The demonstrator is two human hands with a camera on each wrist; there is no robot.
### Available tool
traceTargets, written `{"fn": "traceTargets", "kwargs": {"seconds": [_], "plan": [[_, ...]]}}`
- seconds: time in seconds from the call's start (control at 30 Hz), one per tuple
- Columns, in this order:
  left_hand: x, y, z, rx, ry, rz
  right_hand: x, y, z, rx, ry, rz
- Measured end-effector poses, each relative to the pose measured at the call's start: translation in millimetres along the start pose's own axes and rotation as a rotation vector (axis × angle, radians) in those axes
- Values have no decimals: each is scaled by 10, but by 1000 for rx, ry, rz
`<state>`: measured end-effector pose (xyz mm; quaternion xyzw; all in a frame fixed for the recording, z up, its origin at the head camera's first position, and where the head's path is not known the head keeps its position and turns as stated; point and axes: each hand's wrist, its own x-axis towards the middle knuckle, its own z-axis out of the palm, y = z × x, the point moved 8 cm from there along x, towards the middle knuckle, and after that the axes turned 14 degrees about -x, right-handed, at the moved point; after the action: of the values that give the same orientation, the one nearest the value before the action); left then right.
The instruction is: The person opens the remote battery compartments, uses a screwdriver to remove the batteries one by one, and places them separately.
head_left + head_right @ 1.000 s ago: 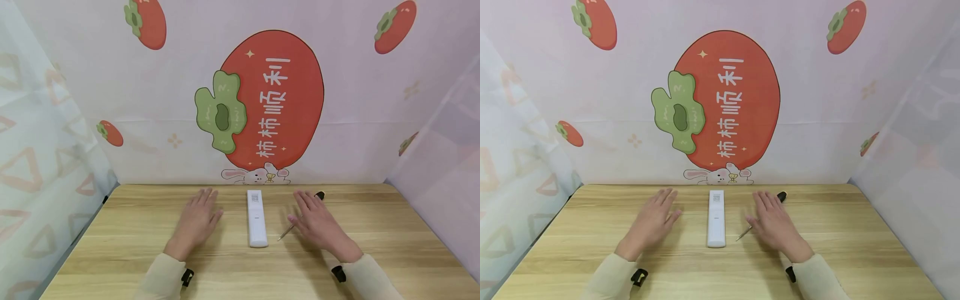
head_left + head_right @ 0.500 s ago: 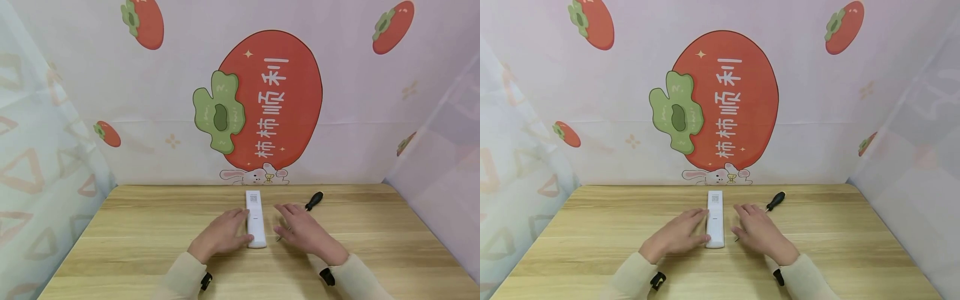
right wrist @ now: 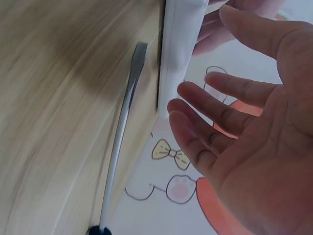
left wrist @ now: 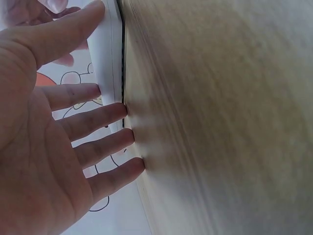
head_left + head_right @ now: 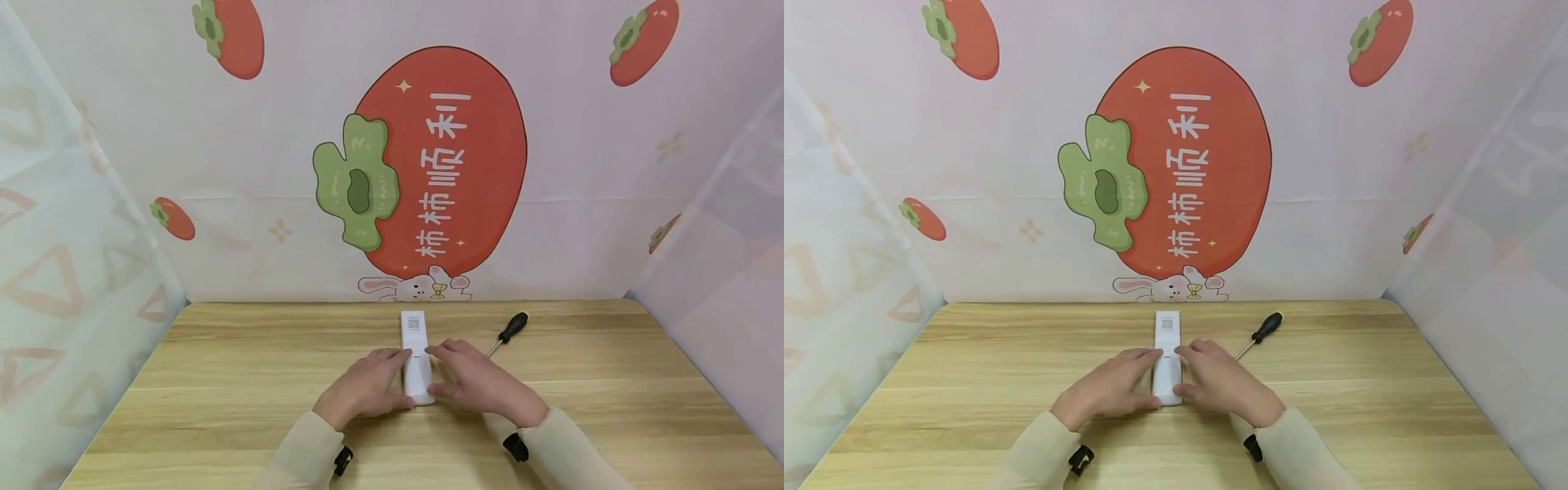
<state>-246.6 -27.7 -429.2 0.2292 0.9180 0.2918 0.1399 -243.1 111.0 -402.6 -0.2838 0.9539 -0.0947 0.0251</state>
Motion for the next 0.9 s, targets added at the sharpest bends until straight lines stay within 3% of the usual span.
{"fn": "traceTargets", "kwargs": {"seconds": [0.43, 0.9], "plan": [[2, -24, -14, -19, 27, 10, 208, -115, 55, -23, -63, -52], [13, -26, -40, -42, 18, 17, 313, -97, 113, -13, -112, -17]]}}
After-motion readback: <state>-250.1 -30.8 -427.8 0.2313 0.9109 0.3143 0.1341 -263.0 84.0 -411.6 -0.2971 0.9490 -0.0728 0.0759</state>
